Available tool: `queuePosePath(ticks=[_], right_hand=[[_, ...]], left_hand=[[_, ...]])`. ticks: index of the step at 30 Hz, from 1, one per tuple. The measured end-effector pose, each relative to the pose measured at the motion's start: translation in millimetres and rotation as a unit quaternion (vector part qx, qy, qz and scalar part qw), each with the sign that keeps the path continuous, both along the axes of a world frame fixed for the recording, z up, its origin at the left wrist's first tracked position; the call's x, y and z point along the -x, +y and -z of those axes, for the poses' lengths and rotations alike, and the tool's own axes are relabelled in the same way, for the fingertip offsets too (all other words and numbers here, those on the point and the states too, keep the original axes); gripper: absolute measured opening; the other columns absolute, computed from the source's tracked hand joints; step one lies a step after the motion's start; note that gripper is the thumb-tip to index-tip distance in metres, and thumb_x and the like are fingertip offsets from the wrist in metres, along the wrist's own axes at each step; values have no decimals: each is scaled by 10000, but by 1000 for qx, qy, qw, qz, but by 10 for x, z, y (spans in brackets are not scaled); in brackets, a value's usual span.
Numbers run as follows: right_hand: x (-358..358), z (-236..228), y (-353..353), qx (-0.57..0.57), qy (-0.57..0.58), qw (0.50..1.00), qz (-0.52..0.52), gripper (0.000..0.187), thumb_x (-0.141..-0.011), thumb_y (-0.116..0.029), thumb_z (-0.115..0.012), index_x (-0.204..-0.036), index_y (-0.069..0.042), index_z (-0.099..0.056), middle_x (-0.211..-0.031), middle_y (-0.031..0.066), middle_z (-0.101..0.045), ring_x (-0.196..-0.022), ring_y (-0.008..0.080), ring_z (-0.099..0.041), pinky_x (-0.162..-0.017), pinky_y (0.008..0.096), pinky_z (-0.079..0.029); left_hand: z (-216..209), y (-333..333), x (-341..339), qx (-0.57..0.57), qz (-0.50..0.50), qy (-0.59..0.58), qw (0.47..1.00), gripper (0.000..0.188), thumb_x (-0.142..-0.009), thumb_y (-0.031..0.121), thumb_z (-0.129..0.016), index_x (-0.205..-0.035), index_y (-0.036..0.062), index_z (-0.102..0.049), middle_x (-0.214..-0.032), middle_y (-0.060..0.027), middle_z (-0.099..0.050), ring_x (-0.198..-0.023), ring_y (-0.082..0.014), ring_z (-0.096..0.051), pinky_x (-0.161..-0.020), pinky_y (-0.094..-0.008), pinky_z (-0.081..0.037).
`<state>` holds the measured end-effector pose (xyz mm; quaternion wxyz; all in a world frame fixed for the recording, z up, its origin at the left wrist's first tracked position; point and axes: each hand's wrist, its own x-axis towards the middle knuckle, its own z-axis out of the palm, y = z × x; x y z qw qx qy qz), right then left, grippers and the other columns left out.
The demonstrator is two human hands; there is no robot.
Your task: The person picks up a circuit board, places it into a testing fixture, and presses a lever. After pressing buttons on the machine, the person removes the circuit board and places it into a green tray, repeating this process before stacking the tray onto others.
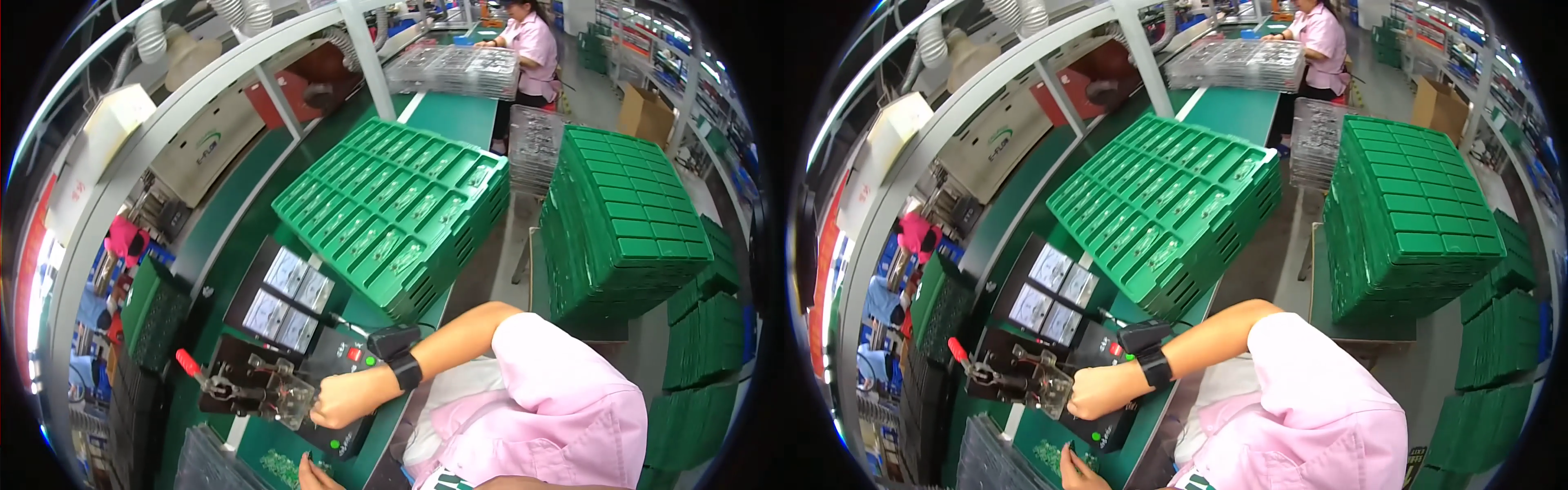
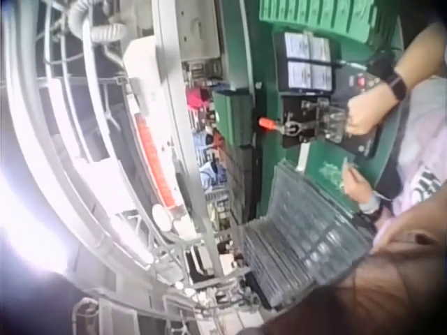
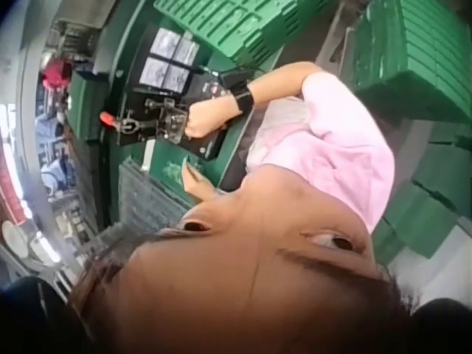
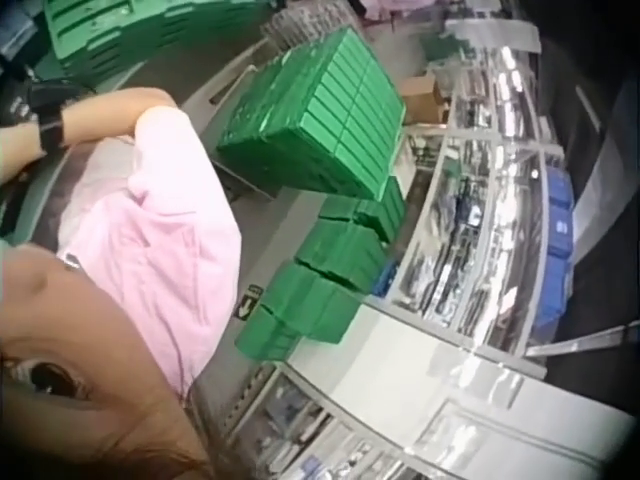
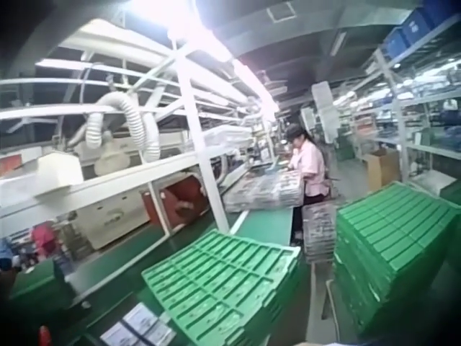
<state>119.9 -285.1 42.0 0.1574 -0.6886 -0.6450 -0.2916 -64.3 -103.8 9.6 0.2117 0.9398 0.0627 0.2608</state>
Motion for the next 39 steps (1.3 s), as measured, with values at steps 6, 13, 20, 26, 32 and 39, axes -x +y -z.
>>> queuePosePath(ticks=[6,13,20,26,32,39], right_hand=[[-56,-299,-890,-109,82,988,78,161,-768,-136,-628,-748,-66,-485,-679,42,-469,-557,201,-561,-444,329,-444],[-218,-488,-2098,-249,90,927,265,154,-730,-25,-682,-868,-69,-629,-833,54,-549,-618,185,-585,-484,292,-483],[-791,-392,-3144,-314,117,848,411,152,-794,-28,-635,-944,-14,-614,-1037,127,-619,-842,286,-636,-755,346,-523],[-1028,-246,-3416,-271,197,826,453,199,-829,-80,-631,-1007,1,-597,-1115,143,-608,-1013,315,-609,-897,366,-487],[-1068,-194,-3425,-227,239,832,446,246,-857,-177,-623,-1032,-5,-624,-1131,156,-609,-1088,306,-579,-964,410,-453],[-1021,-291,-3445,-105,246,807,526,306,-900,-289,-584,-1061,-35,-643,-1151,113,-617,-1119,265,-570,-1038,526,-339]], left_hand=[[-39,-296,-783,-51,95,-90,990,192,-907,30,-574,-1060,-44,-663,-1086,-193,-623,-974,-382,-582,-860,-432,-473],[-105,-471,-909,-72,127,2,989,281,-947,79,-549,-1195,-40,-607,-1154,-222,-635,-1086,-364,-599,-955,-409,-465],[-272,-554,-825,-63,131,47,988,334,-954,128,-549,-1237,-48,-570,-1224,-239,-588,-1133,-387,-559,-987,-420,-443],[-260,-581,-789,-82,148,53,984,460,-944,199,-578,-1303,-75,-492,-1302,-269,-518,-1207,-413,-493,-1048,-447,-383],[-327,-625,-743,-101,148,83,980,571,-916,237,-614,-1348,-88,-429,-1353,-279,-473,-1250,-421,-448,-1081,-458,-339],[-534,-567,-637,25,161,145,976,515,-914,256,-630,-1293,-71,-511,-1368,-280,-466,-1221,-407,-486,-1049,-459,-372]])
